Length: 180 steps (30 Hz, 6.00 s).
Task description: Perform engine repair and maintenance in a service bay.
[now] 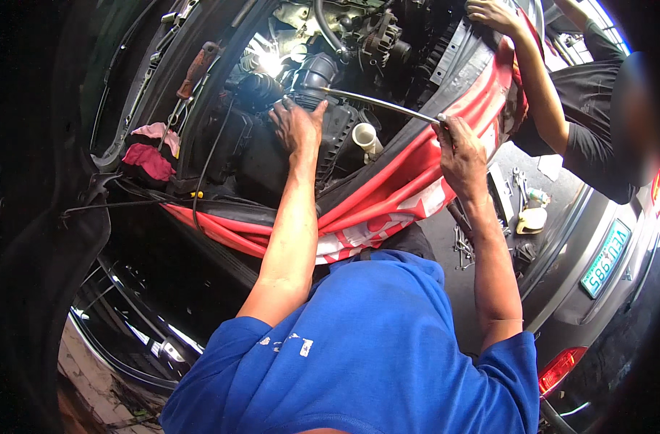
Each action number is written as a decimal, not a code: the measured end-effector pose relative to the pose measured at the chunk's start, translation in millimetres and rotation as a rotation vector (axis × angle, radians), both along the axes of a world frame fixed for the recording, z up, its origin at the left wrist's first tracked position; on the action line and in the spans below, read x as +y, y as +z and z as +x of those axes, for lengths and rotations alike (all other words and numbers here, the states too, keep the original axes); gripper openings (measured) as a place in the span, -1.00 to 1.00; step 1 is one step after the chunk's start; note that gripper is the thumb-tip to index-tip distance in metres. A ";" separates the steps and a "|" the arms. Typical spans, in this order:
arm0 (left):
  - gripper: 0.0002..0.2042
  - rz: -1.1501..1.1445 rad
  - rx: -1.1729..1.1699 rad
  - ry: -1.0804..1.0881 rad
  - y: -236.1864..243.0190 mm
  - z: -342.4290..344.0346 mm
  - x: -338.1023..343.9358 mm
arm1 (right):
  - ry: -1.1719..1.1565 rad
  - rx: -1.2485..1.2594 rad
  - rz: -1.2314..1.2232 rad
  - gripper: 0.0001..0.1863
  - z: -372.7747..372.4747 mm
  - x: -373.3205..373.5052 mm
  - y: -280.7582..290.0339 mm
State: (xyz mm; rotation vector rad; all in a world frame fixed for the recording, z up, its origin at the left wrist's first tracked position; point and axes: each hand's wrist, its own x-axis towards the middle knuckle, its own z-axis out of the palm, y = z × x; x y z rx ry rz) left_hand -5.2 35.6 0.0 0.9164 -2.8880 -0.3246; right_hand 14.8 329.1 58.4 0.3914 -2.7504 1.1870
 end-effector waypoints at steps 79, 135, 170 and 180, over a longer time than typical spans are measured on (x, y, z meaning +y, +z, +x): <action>-0.24 0.117 0.024 0.036 -3.6 -4.2 1.5 | 0.125 -0.301 -0.258 -0.49 -6.4 -1.5 2.5; -0.83 0.262 0.659 -0.703 -8.0 8.6 58.4 | 0.202 0.078 0.330 -0.58 -1.0 0.8 28.0; -0.81 0.251 0.662 -0.681 -12.2 4.2 61.6 | -0.248 -0.906 -0.330 -0.28 -19.4 -11.6 13.8; -0.78 0.234 0.652 -0.681 -12.2 6.9 56.7 | 0.343 0.132 0.575 -0.27 -15.8 4.9 27.3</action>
